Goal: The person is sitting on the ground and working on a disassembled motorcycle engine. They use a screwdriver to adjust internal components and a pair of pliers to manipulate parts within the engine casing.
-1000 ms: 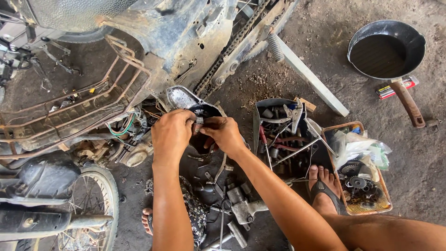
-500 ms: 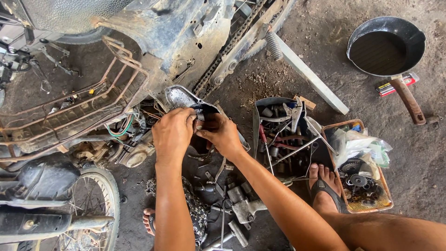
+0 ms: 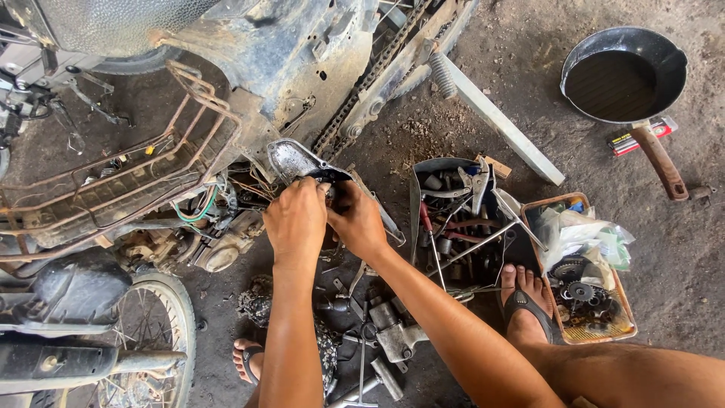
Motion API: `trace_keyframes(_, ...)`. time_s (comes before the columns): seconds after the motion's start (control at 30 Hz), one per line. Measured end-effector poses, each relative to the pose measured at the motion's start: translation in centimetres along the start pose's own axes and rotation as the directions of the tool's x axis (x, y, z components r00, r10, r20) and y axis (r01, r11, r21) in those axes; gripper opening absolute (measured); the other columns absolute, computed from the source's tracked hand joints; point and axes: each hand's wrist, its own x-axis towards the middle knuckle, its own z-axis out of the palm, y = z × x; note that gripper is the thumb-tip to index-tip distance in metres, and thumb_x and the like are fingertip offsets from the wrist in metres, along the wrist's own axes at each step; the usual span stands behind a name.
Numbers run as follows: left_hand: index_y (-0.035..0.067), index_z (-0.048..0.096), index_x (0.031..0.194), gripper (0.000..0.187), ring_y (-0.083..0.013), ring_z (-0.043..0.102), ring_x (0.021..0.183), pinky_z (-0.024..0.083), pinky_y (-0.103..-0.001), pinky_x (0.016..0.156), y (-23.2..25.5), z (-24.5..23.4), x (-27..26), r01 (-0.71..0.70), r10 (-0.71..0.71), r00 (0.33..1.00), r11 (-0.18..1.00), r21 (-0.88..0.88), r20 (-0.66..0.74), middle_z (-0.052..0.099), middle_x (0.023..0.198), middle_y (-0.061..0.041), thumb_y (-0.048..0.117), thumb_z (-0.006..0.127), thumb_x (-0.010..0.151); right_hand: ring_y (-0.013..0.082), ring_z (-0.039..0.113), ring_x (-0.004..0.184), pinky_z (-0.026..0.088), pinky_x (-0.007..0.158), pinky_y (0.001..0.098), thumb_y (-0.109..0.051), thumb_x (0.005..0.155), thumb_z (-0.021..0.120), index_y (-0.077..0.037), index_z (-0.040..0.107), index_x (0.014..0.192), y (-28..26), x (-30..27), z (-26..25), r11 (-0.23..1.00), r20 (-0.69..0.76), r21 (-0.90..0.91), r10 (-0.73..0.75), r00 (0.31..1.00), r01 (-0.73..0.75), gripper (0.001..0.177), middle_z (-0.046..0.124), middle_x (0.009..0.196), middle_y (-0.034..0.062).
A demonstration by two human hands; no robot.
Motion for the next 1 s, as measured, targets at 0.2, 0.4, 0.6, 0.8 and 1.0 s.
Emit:
trace_keyframes(0.2,0.007,0.071,0.101,0.032,-0.0344,0.074,0.091,0.059,-0.05,0.078,0.3,-1.1,-0.2,-0.028,0.027,0.999,0.999,0.041,0.025,0.075,0.104,-0.012,0.037,0.068,0.094,0.0091,0.064,0.053,0.052,0.044,0.0299,-0.011,0.09,0.07,0.002,0.062,0.123,0.8,0.0,0.1,0.994,-0.038,0.097,-0.041,0.998,0.045,0.037,0.079,0.095,0.0126)
trace_keyframes(0.4,0.007,0.071,0.105,0.028,-0.0336,0.074,0.089,0.059,-0.049,0.076,0.3,-0.1,-0.3,-0.054,0.054,0.999,0.998,0.044,0.005,0.074,0.103,-0.012,0.032,0.063,0.097,0.0108,0.069,0.059,0.055,0.05,0.0296,-0.019,0.095,0.069,0.003,0.064,0.12,-0.2,-0.4,0.1,0.997,-0.079,0.032,-0.073,0.994,0.076,0.033,0.08,0.094,0.0134)
trace_keyframes(0.6,0.008,0.072,0.099,0.034,-0.0336,0.075,0.083,0.06,-0.048,0.075,0.0,0.8,-0.3,-0.04,0.033,0.998,0.992,0.121,0.056,0.075,0.093,-0.015,0.037,0.055,0.106,0.011,0.073,0.069,0.061,0.057,0.029,-0.018,0.091,0.07,0.003,0.062,0.123,0.7,-0.1,0.3,0.99,-0.087,0.035,-0.131,0.988,0.134,0.039,0.079,0.099,0.0136)
trace_keyframes(0.8,0.004,0.069,0.1,0.038,-0.0367,0.074,0.082,0.06,-0.049,0.071,0.5,-0.6,-0.1,-0.03,0.027,0.998,0.998,0.055,0.055,0.075,0.089,-0.018,0.041,0.062,0.094,0.0115,0.072,0.065,0.059,0.051,0.0304,-0.017,0.092,0.065,-0.001,0.06,0.13,1.1,0.1,0.1,0.992,-0.044,0.098,-0.072,0.996,0.076,0.041,0.078,0.102,0.0117)
trace_keyframes(1.0,0.008,0.072,0.098,0.035,-0.0382,0.074,0.085,0.059,-0.051,0.075,0.3,0.0,-0.3,0.003,-0.004,1.0,0.999,0.052,0.021,0.075,0.092,-0.017,0.038,0.056,0.105,0.0135,0.07,0.068,0.058,0.057,0.0326,-0.017,0.093,0.071,0.001,0.059,0.13,0.7,-0.2,0.0,0.997,-0.038,0.037,-0.069,0.997,0.071,0.042,0.079,0.102,0.0155)
